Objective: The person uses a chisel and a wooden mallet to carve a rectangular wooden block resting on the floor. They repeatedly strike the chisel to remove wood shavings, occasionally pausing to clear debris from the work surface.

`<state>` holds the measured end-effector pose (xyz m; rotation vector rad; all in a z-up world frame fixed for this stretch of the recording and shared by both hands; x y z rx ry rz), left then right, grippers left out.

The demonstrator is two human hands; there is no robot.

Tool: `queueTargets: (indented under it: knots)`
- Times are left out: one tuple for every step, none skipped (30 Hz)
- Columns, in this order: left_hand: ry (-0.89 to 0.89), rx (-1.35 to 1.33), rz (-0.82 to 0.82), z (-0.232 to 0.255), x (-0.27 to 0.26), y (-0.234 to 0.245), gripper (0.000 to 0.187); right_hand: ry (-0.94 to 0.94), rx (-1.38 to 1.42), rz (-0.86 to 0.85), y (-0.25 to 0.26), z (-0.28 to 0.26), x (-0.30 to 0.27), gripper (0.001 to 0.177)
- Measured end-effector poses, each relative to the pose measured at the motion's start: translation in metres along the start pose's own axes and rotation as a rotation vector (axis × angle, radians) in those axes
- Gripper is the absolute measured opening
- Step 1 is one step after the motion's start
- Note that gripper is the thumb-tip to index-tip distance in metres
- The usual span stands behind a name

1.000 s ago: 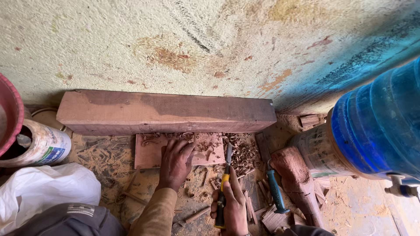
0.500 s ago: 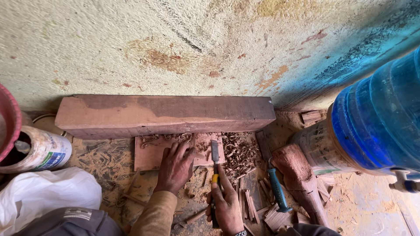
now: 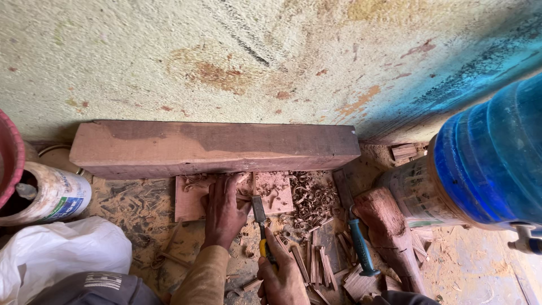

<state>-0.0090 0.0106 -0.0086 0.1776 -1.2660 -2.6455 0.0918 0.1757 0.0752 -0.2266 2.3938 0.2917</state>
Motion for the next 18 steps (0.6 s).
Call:
queueTargets:
  knots:
    - [-0.005, -0.003, 0.000, -0.003, 0.000, -0.003, 0.088, 0.006, -0.029, 0.004, -0.003, 0.001, 0.001, 0.065]
    - [-0.010, -0.005, 0.000, -0.005, 0.001, -0.006, 0.089, 0.011, -0.059, 0.009, -0.005, 0.003, 0.003, 0.067]
    - [-0.016, -0.008, 0.000, -0.006, 0.002, -0.007, 0.089, 0.018, -0.087, 0.015, -0.007, 0.006, 0.006, 0.068]
    - [-0.002, -0.054, -0.010, -0.006, 0.003, -0.008, 0.092, 0.123, -0.181, 0.071, -0.011, 0.006, 0.013, 0.061]
    - [0.012, -0.098, -0.020, -0.004, 0.004, -0.007, 0.095, 0.227, -0.274, 0.128, -0.016, 0.004, 0.022, 0.055]
    - [0.026, -0.142, -0.031, -0.002, 0.005, -0.006, 0.098, 0.331, -0.368, 0.188, -0.020, 0.002, 0.027, 0.050]
    - [0.056, -0.132, -0.052, 0.000, 0.003, -0.004, 0.093, 0.336, -0.384, 0.170, -0.022, -0.002, 0.037, 0.052]
    - [0.085, -0.123, -0.073, 0.001, -0.001, -0.002, 0.088, 0.340, -0.400, 0.151, -0.022, -0.013, 0.054, 0.055]
    - [0.113, -0.112, -0.091, 0.000, -0.003, -0.001, 0.083, 0.348, -0.415, 0.133, -0.022, -0.021, 0.064, 0.057]
    - [0.024, -0.111, -0.010, 0.002, -0.002, 0.000, 0.078, 0.331, -0.351, 0.131, -0.023, -0.023, 0.063, 0.060]
    - [-0.059, -0.108, 0.074, 0.003, 0.000, 0.001, 0.077, 0.315, -0.291, 0.124, -0.023, -0.025, 0.062, 0.064]
    - [-0.142, -0.104, 0.158, 0.004, -0.001, 0.003, 0.080, 0.298, -0.231, 0.117, -0.023, -0.026, 0.060, 0.067]
    - [-0.120, -0.098, 0.144, 0.004, -0.006, 0.003, 0.073, 0.285, -0.183, 0.090, -0.018, -0.021, 0.053, 0.066]
    - [-0.098, -0.092, 0.130, 0.004, -0.014, 0.004, 0.069, 0.272, -0.134, 0.064, -0.011, -0.014, 0.039, 0.065]
    - [-0.080, -0.077, 0.133, 0.005, -0.010, 0.009, 0.067, 0.277, -0.084, 0.028, -0.006, -0.016, 0.036, 0.064]
    - [-0.111, -0.071, 0.140, 0.009, -0.001, 0.013, 0.065, 0.255, 0.032, 0.057, -0.001, -0.019, 0.036, 0.063]
    - [-0.124, -0.064, 0.131, 0.010, -0.004, 0.013, 0.063, 0.209, 0.142, 0.078, 0.004, -0.014, 0.029, 0.062]
    - [-0.137, -0.057, 0.122, 0.010, -0.009, 0.013, 0.061, 0.161, 0.252, 0.101, 0.009, -0.009, 0.021, 0.062]
Point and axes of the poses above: each hand's wrist, its own x-axis towards the middle knuckle, its own y-axis out of the back of the hand, z = x × y, the point moved 2 cm from there along x, towards the middle knuckle, and after that the axes turned 6 degrees about x, right-handed, at the moved point
